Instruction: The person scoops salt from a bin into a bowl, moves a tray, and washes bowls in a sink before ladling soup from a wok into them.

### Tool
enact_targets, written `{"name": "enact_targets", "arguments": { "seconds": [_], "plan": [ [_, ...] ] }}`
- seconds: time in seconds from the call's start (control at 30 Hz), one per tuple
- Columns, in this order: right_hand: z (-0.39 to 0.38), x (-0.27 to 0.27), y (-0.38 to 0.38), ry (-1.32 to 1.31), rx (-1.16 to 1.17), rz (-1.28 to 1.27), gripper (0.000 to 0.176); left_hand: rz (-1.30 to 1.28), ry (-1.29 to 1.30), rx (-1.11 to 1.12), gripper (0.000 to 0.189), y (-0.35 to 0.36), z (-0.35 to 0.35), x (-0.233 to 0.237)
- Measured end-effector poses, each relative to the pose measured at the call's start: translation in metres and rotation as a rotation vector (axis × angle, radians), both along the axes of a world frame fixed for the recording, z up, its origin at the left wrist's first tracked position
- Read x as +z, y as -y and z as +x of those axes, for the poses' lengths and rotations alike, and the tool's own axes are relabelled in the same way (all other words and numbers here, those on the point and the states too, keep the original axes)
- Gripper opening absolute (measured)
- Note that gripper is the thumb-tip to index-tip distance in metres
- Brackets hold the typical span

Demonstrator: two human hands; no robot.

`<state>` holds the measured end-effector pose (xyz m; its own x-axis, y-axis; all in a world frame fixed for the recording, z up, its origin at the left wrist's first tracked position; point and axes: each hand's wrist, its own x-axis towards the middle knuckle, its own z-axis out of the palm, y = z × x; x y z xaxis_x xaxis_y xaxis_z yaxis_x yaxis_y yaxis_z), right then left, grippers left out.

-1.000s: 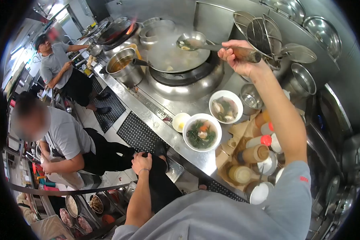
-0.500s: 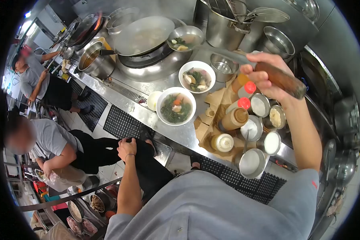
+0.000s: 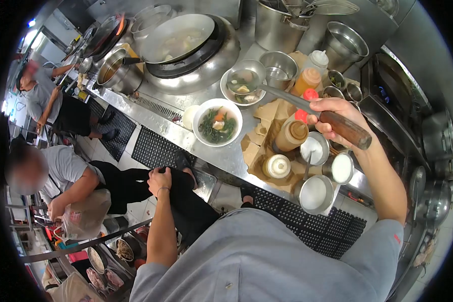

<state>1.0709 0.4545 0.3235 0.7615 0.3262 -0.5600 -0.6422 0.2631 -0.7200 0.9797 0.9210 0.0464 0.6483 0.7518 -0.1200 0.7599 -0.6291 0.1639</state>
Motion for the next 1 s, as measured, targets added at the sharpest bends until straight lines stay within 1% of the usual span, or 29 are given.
{"name": "enact_targets", "arguments": {
  "seconds": [0.2, 0.4, 0.53, 0.6, 0.7, 0.8, 0.9, 1.0],
  "plan": [
    [-0.002, -0.003, -0.004, 0.124, 0.152, -0.241, 0.017, 0.001, 0.003, 0.009, 0.045, 0.0, -0.004, -0.002],
    [-0.005, -0.004, -0.012, 0.183, 0.171, -0.4, 0.019, -0.009, -0.008, 0.005, 0.045, 0.001, -0.004, 0.001],
    [-0.003, -0.007, -0.014, 0.23, 0.24, -0.503, 0.021, -0.009, -0.019, 0.005, 0.046, 0.003, -0.002, 0.0],
    [-0.004, -0.006, -0.015, 0.259, 0.259, -0.543, 0.025, -0.012, -0.02, 0.003, 0.046, 0.004, -0.001, 0.001],
    [-0.004, -0.01, -0.014, 0.328, 0.301, -0.601, 0.039, 0.006, -0.015, -0.006, 0.045, 0.005, -0.001, 0.001],
    [-0.005, -0.021, -0.01, 0.492, 0.334, -0.786, 0.053, 0.001, -0.016, -0.004, 0.045, 0.005, 0.0, 0.002],
    [-0.011, -0.015, -0.011, 0.484, 0.372, -0.948, 0.06, 0.021, -0.023, -0.002, 0.045, 0.004, 0.001, -0.003],
    [-0.017, -0.011, -0.012, 0.46, 0.304, -0.936, 0.058, 0.009, -0.019, -0.005, 0.046, 0.005, 0.003, 0.0]
  ]
}}
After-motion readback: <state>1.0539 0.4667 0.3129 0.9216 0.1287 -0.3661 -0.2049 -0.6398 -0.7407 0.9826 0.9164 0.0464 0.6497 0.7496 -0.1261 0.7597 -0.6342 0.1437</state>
